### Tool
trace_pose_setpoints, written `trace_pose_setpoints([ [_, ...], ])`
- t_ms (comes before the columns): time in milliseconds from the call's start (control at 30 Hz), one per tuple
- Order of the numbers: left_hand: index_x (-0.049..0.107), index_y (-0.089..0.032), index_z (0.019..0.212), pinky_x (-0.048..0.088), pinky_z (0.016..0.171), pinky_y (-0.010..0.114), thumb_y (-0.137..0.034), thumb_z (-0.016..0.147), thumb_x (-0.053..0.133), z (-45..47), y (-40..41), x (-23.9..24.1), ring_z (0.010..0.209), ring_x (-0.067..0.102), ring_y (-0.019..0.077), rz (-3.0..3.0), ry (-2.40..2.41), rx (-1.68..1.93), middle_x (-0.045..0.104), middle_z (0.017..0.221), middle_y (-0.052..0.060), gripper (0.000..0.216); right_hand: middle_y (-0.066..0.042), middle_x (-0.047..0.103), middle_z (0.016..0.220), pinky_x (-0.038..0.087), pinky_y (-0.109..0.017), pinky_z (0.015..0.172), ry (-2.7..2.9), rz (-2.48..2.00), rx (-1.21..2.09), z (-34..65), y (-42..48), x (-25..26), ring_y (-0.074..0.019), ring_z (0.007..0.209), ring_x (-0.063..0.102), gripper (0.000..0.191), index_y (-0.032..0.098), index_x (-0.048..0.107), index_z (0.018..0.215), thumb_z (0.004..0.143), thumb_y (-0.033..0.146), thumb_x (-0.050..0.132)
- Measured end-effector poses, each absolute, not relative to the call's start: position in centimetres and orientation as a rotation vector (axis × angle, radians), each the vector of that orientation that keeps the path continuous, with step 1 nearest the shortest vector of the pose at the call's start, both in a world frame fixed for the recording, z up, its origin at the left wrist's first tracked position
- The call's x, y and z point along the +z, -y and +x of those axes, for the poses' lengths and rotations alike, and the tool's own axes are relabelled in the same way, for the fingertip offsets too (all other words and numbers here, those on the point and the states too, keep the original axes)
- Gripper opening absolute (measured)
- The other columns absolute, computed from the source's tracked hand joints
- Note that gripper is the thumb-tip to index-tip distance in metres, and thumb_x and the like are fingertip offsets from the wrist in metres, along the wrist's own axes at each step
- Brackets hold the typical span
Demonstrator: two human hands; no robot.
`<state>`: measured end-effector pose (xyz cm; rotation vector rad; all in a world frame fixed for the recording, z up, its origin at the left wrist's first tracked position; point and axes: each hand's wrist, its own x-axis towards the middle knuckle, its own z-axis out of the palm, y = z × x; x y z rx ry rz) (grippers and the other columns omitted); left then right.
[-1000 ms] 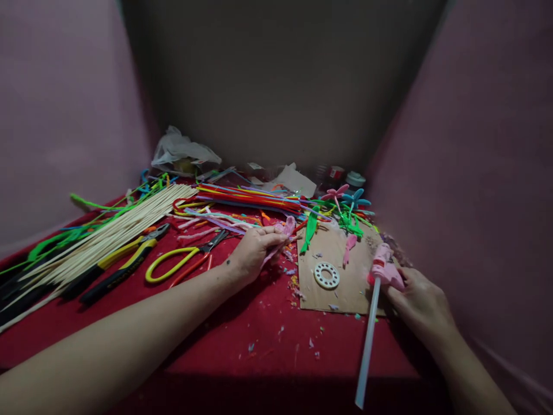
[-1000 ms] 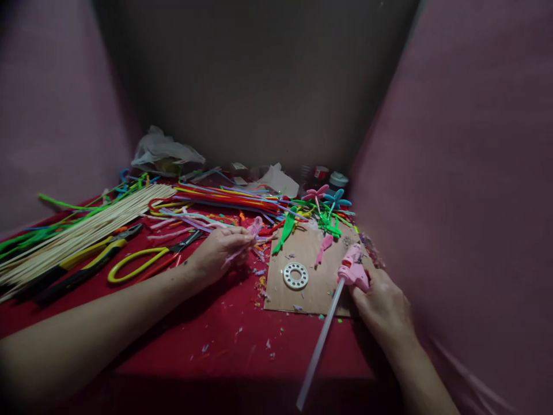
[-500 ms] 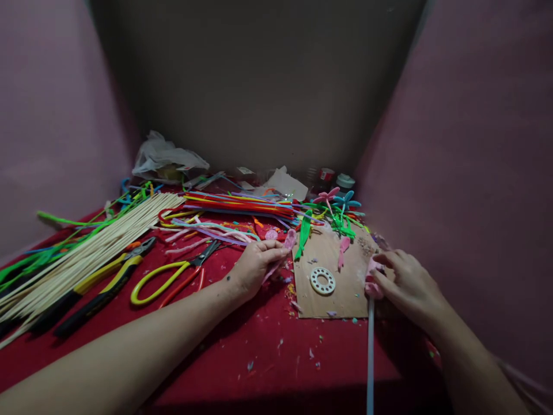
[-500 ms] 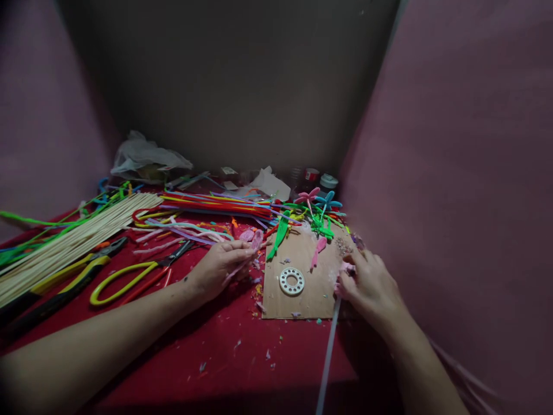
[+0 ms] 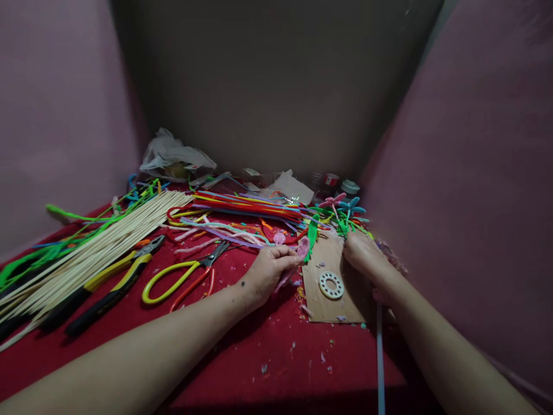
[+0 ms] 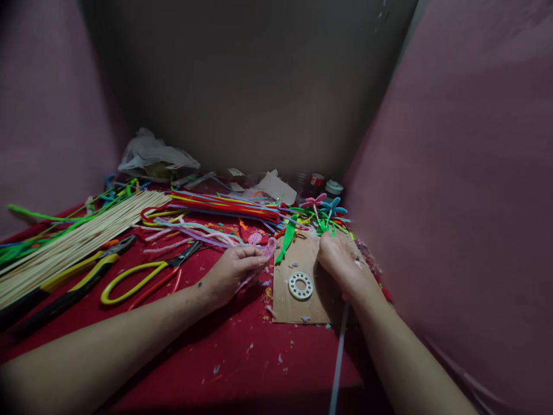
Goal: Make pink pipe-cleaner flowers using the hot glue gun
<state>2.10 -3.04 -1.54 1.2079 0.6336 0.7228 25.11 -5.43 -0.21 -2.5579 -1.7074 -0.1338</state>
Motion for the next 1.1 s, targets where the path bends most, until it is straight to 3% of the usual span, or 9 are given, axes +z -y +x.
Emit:
trace_pose_setpoints([
  [200,0.050,-0.016,0.054,0.013,0.039,0.023,-0.031,0.068,0.063,2.1,3.0,-1.4,0.033,0.027,0.0042,1.220,-0.634,0.729,0.039,0.038,-0.006,0.024,-0.022,0.063,0.091,0.037,-0.031,0.067,1.671,-2.479,-0.153,24.4,5.3,0.2,-0.0275,0.086,0.059,0.022,0.009,0.061,0.090,0.080,0.018,0.044],
  [367,0.050,-0.016,0.055,0.014,0.040,0.023,-0.029,0.069,0.062,2.0,3.0,-1.3,0.034,0.027,0.0041,1.211,-0.636,0.725,0.039,0.039,-0.006,0.023,-0.009,0.063,0.073,0.036,-0.026,0.058,1.683,-2.288,-0.051,23.4,5.4,1.1,-0.0183,0.070,0.057,0.025,0.015,0.062,0.077,0.083,0.029,0.042],
  [433,0.050,-0.016,0.056,0.015,0.040,0.023,-0.029,0.069,0.063,1.9,3.0,-1.1,0.035,0.028,0.0043,1.205,-0.647,0.755,0.041,0.042,-0.006,0.022,-0.003,0.056,0.059,0.035,-0.024,0.051,1.601,-2.127,0.172,22.7,5.5,1.4,-0.0135,0.055,0.051,0.025,0.016,0.059,0.072,0.081,0.034,0.045],
  [500,0.051,-0.016,0.058,0.017,0.041,0.022,-0.030,0.069,0.063,1.8,2.9,-0.9,0.038,0.030,0.0047,1.208,-0.660,0.802,0.042,0.044,-0.006,0.022,0.003,0.048,0.052,0.033,-0.023,0.045,1.396,-1.805,0.596,21.8,5.7,1.8,-0.0096,0.046,0.044,0.016,0.016,0.055,0.067,0.073,0.031,0.054],
  [567,0.052,-0.015,0.060,0.019,0.042,0.021,-0.033,0.070,0.064,1.7,2.7,-0.6,0.041,0.030,0.0047,1.239,-0.670,0.845,0.041,0.047,-0.006,0.023,0.004,0.047,0.052,0.031,-0.021,0.041,1.189,-1.476,0.960,20.7,5.9,2.2,-0.0073,0.043,0.041,0.010,0.015,0.053,0.067,0.065,0.023,0.059],
  [667,0.054,-0.015,0.064,0.022,0.044,0.020,-0.035,0.072,0.063,1.5,2.2,-0.4,0.045,0.032,0.0046,1.295,-0.681,0.893,0.042,0.051,-0.006,0.023,0.005,0.048,0.053,0.027,-0.019,0.035,1.019,-1.245,1.197,19.1,6.2,2.6,-0.0057,0.040,0.038,0.011,0.015,0.053,0.067,0.060,0.018,0.060],
  [800,0.055,-0.015,0.067,0.022,0.044,0.020,-0.034,0.072,0.062,1.5,1.7,-0.6,0.044,0.031,0.0048,1.303,-0.698,0.930,0.041,0.052,-0.006,0.020,0.007,0.045,0.047,0.025,-0.017,0.031,0.923,-1.185,1.214,17.8,6.6,2.3,-0.0043,0.034,0.035,0.012,0.016,0.050,0.065,0.059,0.017,0.060],
  [1100,0.050,-0.017,0.056,0.018,0.041,0.020,-0.026,0.072,0.060,1.9,2.6,0.1,0.040,0.024,0.0047,1.478,-0.847,0.921,0.033,0.043,-0.008,0.020,0.007,0.049,0.044,0.036,-0.019,0.031,1.025,-1.286,0.923,16.4,7.4,1.3,-0.0064,0.032,0.041,0.012,0.018,0.051,0.066,0.066,0.025,0.061],
])
